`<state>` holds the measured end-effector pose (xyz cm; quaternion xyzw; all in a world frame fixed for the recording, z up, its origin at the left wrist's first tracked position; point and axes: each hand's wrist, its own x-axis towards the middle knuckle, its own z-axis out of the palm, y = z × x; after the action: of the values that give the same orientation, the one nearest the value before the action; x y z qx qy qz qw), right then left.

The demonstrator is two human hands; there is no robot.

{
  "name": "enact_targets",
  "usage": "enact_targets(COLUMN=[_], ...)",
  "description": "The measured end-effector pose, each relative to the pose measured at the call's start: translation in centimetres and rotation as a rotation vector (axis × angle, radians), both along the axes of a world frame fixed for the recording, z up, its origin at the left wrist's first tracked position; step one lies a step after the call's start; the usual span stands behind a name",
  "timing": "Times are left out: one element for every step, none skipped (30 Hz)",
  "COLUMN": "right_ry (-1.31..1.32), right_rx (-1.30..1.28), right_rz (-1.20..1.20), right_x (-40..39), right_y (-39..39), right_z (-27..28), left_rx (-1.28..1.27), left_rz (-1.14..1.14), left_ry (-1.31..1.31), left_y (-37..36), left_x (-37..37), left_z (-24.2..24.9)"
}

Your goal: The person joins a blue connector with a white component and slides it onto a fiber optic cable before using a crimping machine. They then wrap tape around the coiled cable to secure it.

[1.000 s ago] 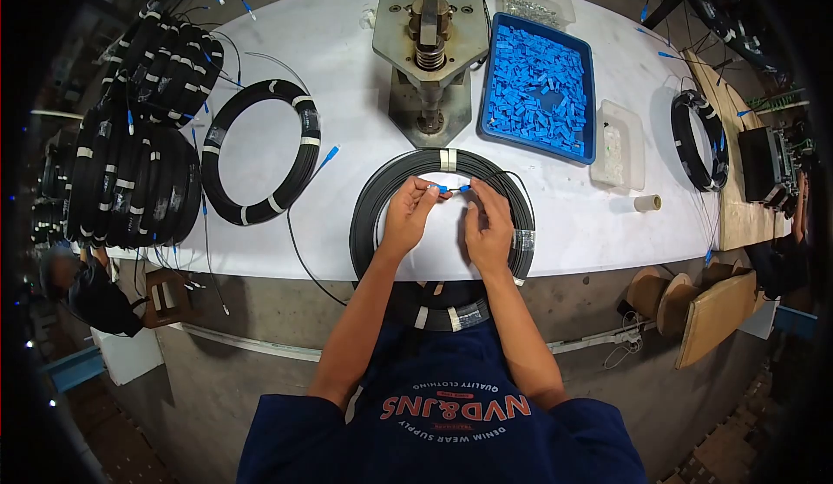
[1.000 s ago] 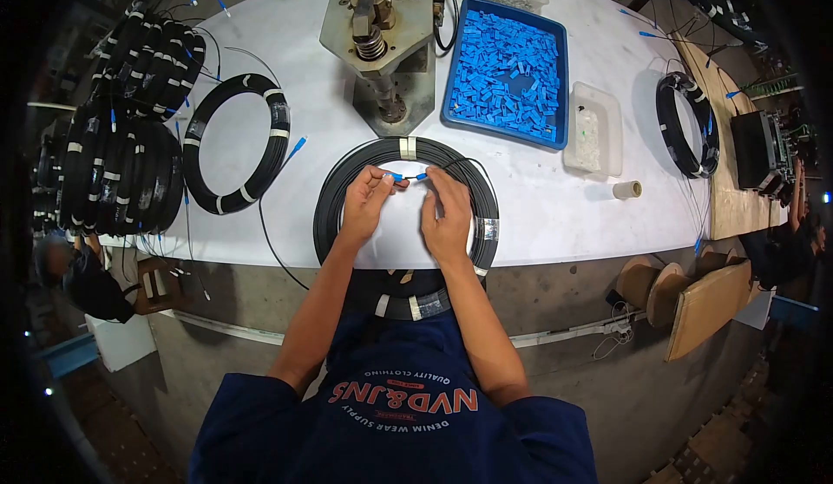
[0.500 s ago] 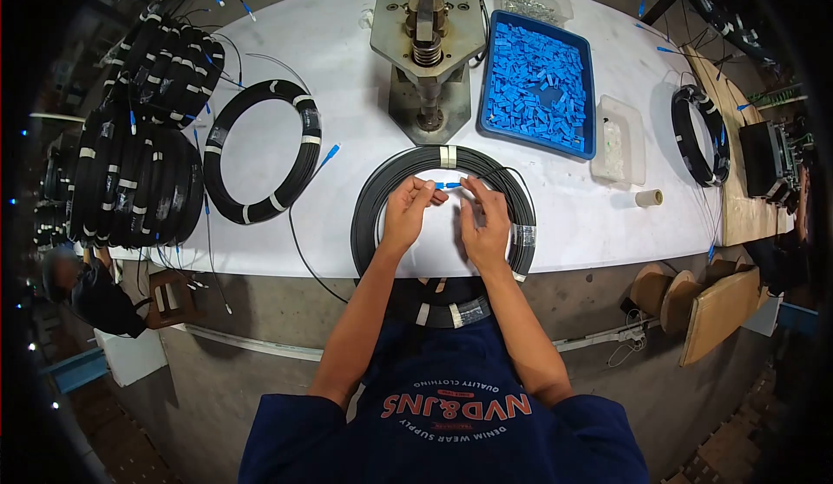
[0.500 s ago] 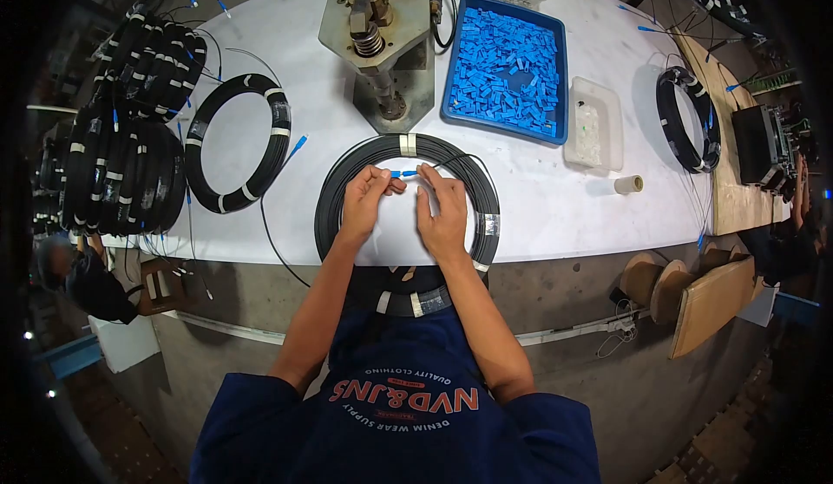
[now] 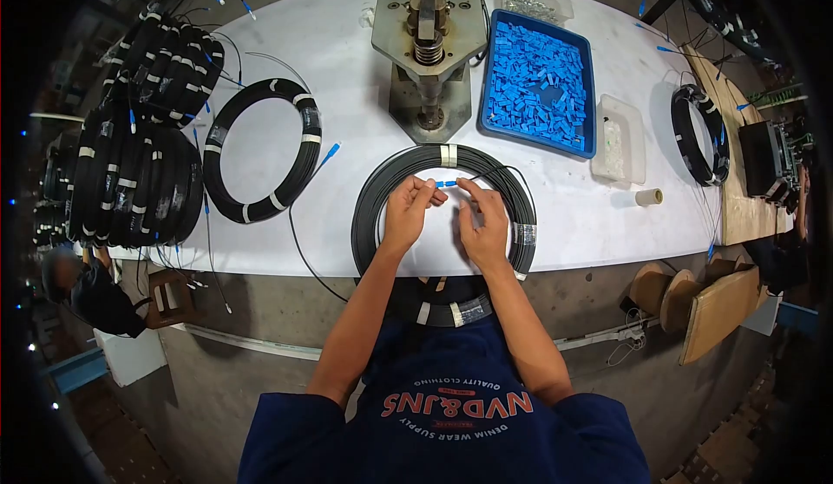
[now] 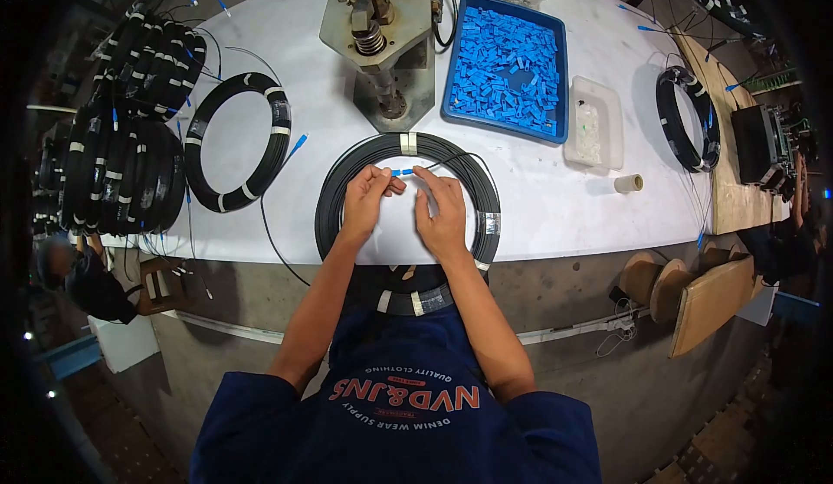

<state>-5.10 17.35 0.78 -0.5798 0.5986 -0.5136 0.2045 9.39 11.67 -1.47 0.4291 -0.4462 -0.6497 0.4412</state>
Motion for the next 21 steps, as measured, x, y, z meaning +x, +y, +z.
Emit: enact_targets(right_ry=[-0.005, -0.011, -0.011, -0.001, 0.009, 0.010, 0.003, -0.005, -0.006, -0.068, -0.130, -0.130, -0.136, -0.143, -0.144, -0.152, -0.160, -0.160, -0.179, -0.199, -0.200], right_rx=[-0.009, -0.019, -0.019, -0.048, -0.077, -0.077, -0.072, -0.066, -0.065, -0.005, 0.055, 0.056, 0.071, 0.085, 0.085, 0.116, 0.146, 0.146, 0.153, 0.160, 0.160], right_rz=[0.013, 0.025, 0.024, 0.068, 0.111, 0.109, 0.089, 0.071, 0.073, 0.032, -0.011, -0.012, -0.008, -0.003, -0.004, 0.017, 0.038, 0.039, 0.056, 0.073, 0.073], right_x=[0.07, 0.15, 0.33, 0.59, 0.70, 0.59, 0.49, 0.43, 0.36, 0.30, 0.26, 0.22, 0.26, 0.31, 0.32, 0.31, 0.29, 0.28, 0.27, 0.28, 0.27], right_y=[0.01, -0.02, -0.07, -0.12, -0.11, -0.08, -0.08, -0.07, -0.04, -0.05, -0.03, -0.07, -0.25, -0.34, -0.29, -0.24, -0.20, -0.23, -0.29, -0.33, -0.32], right_z=[0.01, 0.00, -0.12, -0.28, -0.37, -0.39, -0.27, -0.22, -0.38, -0.49, -0.59, -0.71, -0.54, -0.44, -0.43, -0.42, -0.39, -0.34, -0.24, -0.20, -0.28], left_rx=[-0.022, -0.045, -0.045, -0.064, -0.082, -0.083, -0.076, -0.069, -0.067, -0.065, -0.061, -0.060, -0.059, -0.058, -0.058, -0.050, -0.042, -0.042, -0.033, -0.024, -0.024], left_rz=[0.001, 0.001, 0.001, -0.014, -0.029, -0.031, -0.023, -0.013, -0.012, -0.010, -0.009, -0.010, -0.010, -0.009, -0.010, -0.013, -0.016, -0.015, -0.026, -0.038, -0.038], left_ry=[-0.052, -0.103, -0.103, -0.099, -0.094, -0.093, -0.095, -0.097, -0.097, -0.105, -0.111, -0.111, -0.112, -0.113, -0.114, -0.096, -0.077, -0.077, -0.044, -0.011, -0.011], left_y=[0.13, 0.21, 0.29, 0.38, 0.45, 0.43, 0.37, 0.35, 0.35, 0.31, 0.29, 0.30, 0.30, 0.29, 0.28, 0.27, 0.26, 0.24, 0.22, 0.20, 0.21], left_x=[-0.04, -0.10, -0.21, -0.33, -0.42, -0.43, -0.42, -0.38, -0.35, -0.35, -0.38, -0.41, -0.41, -0.38, -0.37, -0.35, -0.35, -0.35, -0.34, -0.32, -0.28], left_z=[-0.06, -0.07, -0.19, -0.39, -0.58, -0.75, -0.62, -0.49, -0.38, -0.28, -0.17, -0.07, -0.06, -0.04, -0.01, -0.03, -0.05, -0.06, -0.11, -0.16, -0.21])
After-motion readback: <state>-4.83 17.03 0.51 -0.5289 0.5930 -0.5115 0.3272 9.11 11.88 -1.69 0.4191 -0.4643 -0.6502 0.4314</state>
